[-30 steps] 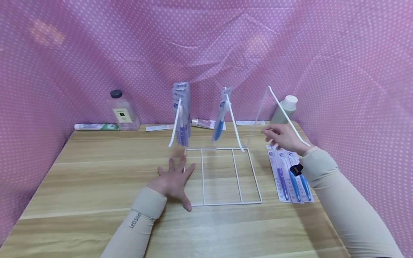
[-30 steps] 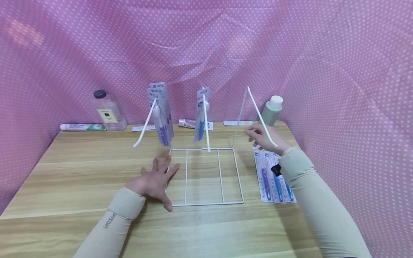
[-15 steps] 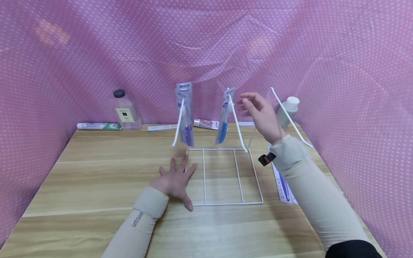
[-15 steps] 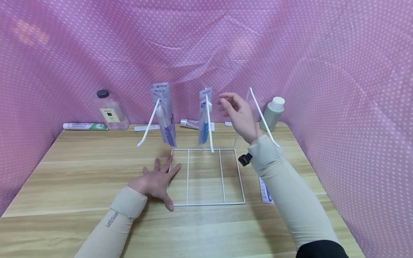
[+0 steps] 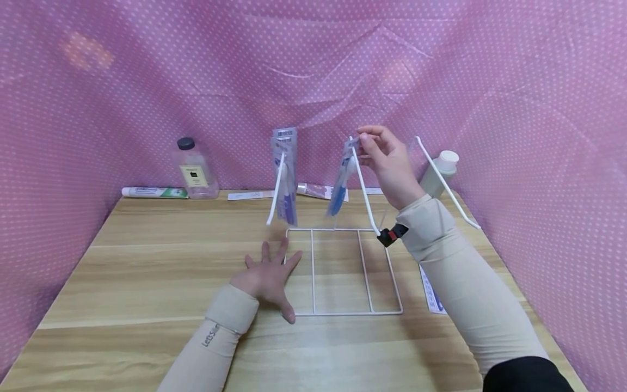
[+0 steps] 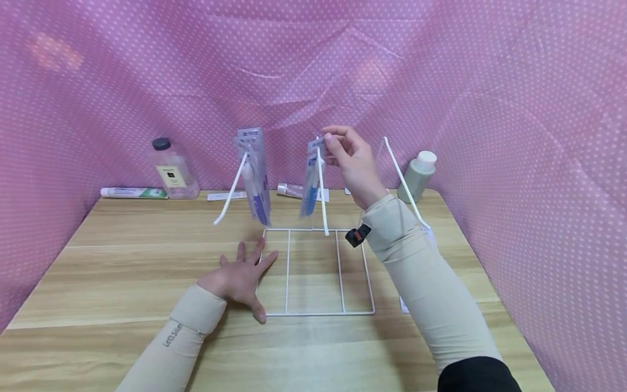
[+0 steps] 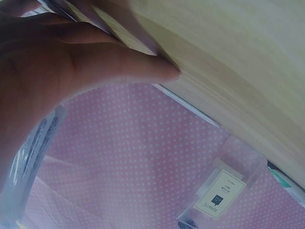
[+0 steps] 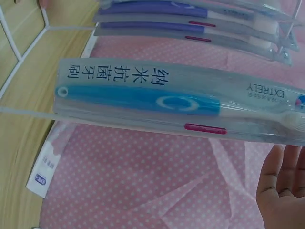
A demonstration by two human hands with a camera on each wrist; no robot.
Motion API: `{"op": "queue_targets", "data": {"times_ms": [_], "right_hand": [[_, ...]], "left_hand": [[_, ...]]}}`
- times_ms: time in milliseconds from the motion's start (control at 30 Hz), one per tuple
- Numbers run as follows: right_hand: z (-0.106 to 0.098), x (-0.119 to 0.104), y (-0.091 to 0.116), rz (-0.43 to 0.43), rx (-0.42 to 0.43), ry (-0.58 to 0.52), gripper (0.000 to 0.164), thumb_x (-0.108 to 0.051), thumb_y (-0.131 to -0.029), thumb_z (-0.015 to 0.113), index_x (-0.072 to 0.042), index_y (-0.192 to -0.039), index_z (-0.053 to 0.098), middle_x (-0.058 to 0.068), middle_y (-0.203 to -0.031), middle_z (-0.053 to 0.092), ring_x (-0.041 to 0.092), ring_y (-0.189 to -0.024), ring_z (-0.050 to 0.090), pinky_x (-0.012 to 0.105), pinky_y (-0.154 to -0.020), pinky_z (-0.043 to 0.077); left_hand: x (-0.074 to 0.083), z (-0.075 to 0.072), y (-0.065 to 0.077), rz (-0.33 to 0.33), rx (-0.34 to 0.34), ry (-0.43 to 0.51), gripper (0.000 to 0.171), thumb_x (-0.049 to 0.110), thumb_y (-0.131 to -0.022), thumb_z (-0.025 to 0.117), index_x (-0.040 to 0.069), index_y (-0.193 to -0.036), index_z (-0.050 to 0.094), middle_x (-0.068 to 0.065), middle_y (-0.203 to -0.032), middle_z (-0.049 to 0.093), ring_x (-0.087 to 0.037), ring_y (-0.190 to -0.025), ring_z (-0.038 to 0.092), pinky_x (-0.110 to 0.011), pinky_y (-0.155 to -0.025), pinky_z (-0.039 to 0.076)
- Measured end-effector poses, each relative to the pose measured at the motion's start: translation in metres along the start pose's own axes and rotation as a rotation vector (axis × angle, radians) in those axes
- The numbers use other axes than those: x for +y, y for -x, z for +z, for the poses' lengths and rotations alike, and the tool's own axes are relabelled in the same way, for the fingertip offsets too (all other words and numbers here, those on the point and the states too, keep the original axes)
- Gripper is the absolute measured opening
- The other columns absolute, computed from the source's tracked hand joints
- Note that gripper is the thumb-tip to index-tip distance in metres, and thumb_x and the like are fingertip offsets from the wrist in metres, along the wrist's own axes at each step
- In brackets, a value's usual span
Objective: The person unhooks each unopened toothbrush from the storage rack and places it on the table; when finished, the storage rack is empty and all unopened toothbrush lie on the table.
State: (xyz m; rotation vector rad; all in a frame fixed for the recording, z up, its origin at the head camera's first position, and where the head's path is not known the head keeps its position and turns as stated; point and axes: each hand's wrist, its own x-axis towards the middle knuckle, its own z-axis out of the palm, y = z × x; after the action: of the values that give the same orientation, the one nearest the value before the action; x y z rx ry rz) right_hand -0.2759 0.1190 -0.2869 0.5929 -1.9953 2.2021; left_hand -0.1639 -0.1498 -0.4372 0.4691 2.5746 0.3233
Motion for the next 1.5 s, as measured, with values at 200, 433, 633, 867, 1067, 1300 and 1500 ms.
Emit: {"op": "queue_targets", "data": {"times_ms": [200, 433, 633, 867, 1067, 1300, 1500], "right_hand": [[-0.002, 0.004, 0.002, 0.013, -0.003, -0.046, 0.012, -0.014, -0.109, 0.059, -0.019, -0.114, 0.069, -0.002, -0.101, 0.07, 0.013, -0.09, 0.066, 0.025, -0.083, 0.059], [-0.004, 0.007, 0.003, 0.014, -0.012, -0.069, 0.011, -0.015, -0.108, 0.062, -0.015, -0.116, 0.069, 0.001, -0.107, 0.074, 0.014, -0.091, 0.071, 0.027, -0.086, 0.06], [-0.003, 0.008, 0.006, 0.017, -0.009, -0.064, 0.009, -0.018, -0.107, 0.063, -0.017, -0.115, 0.067, 0.0, -0.111, 0.075, 0.014, -0.094, 0.071, 0.028, -0.089, 0.06], [0.001, 0.011, 0.009, 0.009, -0.005, -0.097, 0.009, -0.015, -0.109, 0.059, -0.02, -0.114, 0.065, -0.002, -0.106, 0.073, 0.013, -0.09, 0.069, 0.026, -0.084, 0.059], [0.005, 0.01, 0.014, -0.003, -0.005, -0.047, 0.013, -0.013, -0.109, 0.058, -0.023, -0.114, 0.063, -0.004, -0.102, 0.07, 0.013, -0.089, 0.066, 0.026, -0.082, 0.058], [0.003, 0.007, 0.032, -0.011, -0.041, 0.037, 0.021, -0.01, -0.109, 0.058, -0.024, -0.125, 0.06, -0.002, -0.108, 0.071, 0.016, -0.093, 0.069, 0.031, -0.085, 0.061], [0.003, 0.002, 0.052, -0.043, -0.052, 0.059, 0.029, -0.005, -0.108, 0.056, -0.029, -0.123, 0.061, -0.004, -0.107, 0.072, 0.015, -0.097, 0.07, 0.033, -0.087, 0.062]], "left_hand": [[0.001, 0.0, -0.001, 0.001, -0.007, -0.01, 0.151, 0.063, -0.054, 0.099, 0.026, -0.172, 0.013, -0.018, -0.177, -0.015, -0.063, -0.156, -0.008, -0.093, -0.11, 0.004], [0.001, -0.001, -0.001, -0.003, -0.01, -0.003, 0.152, 0.063, -0.053, 0.099, 0.026, -0.172, 0.013, -0.018, -0.177, -0.015, -0.063, -0.156, -0.009, -0.093, -0.11, 0.003], [0.0, 0.0, -0.001, 0.007, -0.012, -0.007, 0.151, 0.063, -0.054, 0.099, 0.025, -0.172, 0.014, -0.019, -0.177, -0.013, -0.063, -0.156, -0.008, -0.093, -0.11, 0.004], [-0.001, 0.001, -0.001, 0.015, -0.014, -0.004, 0.153, 0.065, -0.052, 0.099, 0.024, -0.172, 0.013, -0.02, -0.177, -0.012, -0.065, -0.155, -0.006, -0.095, -0.107, 0.004], [0.0, -0.002, 0.0, 0.0, -0.032, 0.005, 0.153, 0.062, -0.053, 0.1, 0.024, -0.172, 0.012, -0.018, -0.177, -0.015, -0.063, -0.156, -0.008, -0.093, -0.11, 0.002], [-0.005, 0.006, -0.009, -0.008, -0.019, -0.01, 0.156, 0.065, -0.051, 0.099, 0.027, -0.172, 0.009, -0.016, -0.176, -0.02, -0.062, -0.155, -0.011, -0.094, -0.108, 0.002], [-0.006, 0.006, -0.011, -0.01, -0.031, -0.007, 0.16, 0.069, -0.048, 0.098, 0.029, -0.172, 0.007, -0.014, -0.176, -0.022, -0.062, -0.155, -0.012, -0.094, -0.108, 0.0]]}}
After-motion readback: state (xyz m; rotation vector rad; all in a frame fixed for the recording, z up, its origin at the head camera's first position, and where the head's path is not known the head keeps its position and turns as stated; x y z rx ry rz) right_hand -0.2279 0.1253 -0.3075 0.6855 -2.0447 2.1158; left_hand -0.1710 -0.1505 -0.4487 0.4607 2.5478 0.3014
